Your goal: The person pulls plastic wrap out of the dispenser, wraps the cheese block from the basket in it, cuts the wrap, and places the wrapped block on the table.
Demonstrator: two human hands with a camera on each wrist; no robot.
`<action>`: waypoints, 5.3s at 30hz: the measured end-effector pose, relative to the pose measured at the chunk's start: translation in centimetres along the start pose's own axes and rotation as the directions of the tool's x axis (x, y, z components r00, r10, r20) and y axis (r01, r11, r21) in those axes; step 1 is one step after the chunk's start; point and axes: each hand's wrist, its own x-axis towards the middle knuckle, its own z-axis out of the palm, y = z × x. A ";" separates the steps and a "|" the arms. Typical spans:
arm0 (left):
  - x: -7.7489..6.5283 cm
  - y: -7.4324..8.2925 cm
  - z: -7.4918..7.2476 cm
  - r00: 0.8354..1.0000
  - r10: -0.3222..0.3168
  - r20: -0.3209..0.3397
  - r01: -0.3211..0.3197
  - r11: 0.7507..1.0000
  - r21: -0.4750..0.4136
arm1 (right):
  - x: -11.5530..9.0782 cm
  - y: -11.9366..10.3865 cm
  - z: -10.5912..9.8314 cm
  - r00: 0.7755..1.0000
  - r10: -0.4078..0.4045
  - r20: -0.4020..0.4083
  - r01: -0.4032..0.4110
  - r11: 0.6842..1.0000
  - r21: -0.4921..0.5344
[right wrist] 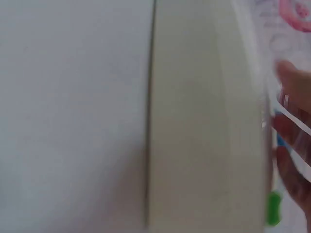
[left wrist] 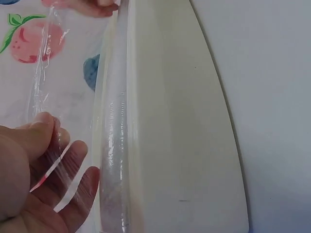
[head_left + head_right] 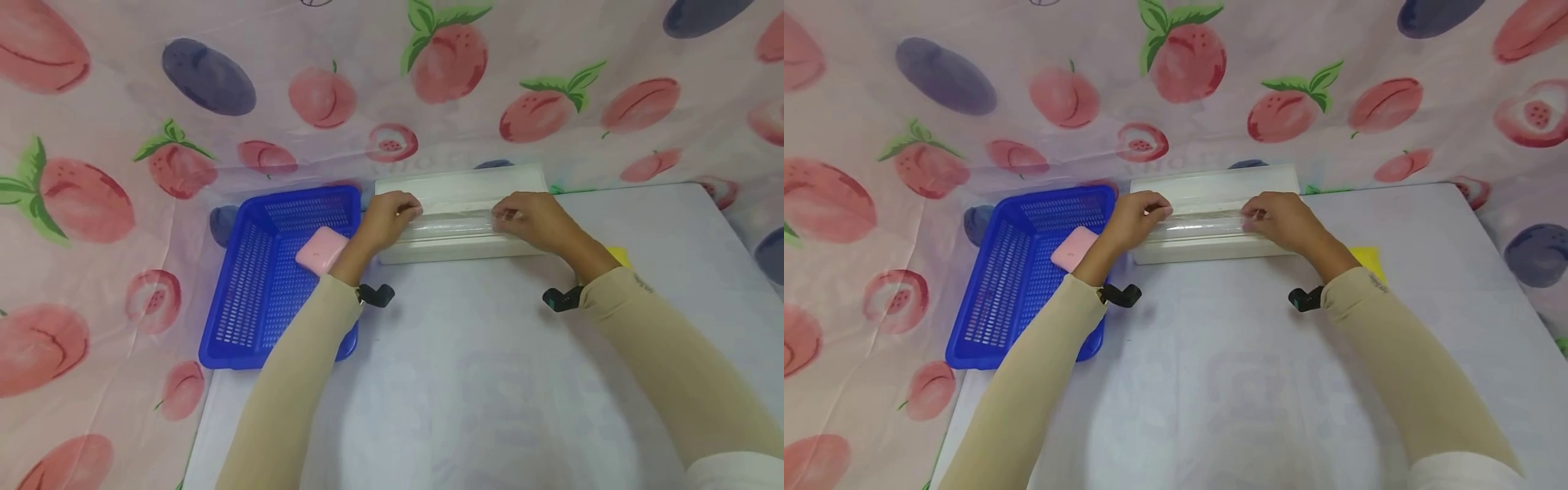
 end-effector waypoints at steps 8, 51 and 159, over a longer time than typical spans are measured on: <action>-0.1 -0.8 -0.3 0.986 -0.022 0.163 0.021 1.000 0.004 | -0.7 1.0 -0.4 0.963 0.029 -0.267 -0.020 0.999 0.035; -0.9 0.1 -3.4 0.989 0.012 -0.149 -0.007 0.999 0.035 | -1.3 -0.4 -5.0 0.988 0.011 -0.156 -0.013 1.000 -0.009; -20.2 8.2 -3.4 0.857 0.470 0.210 -0.390 0.859 -0.332 | -20.4 -4.8 -4.4 0.922 -0.381 0.071 0.232 0.690 0.685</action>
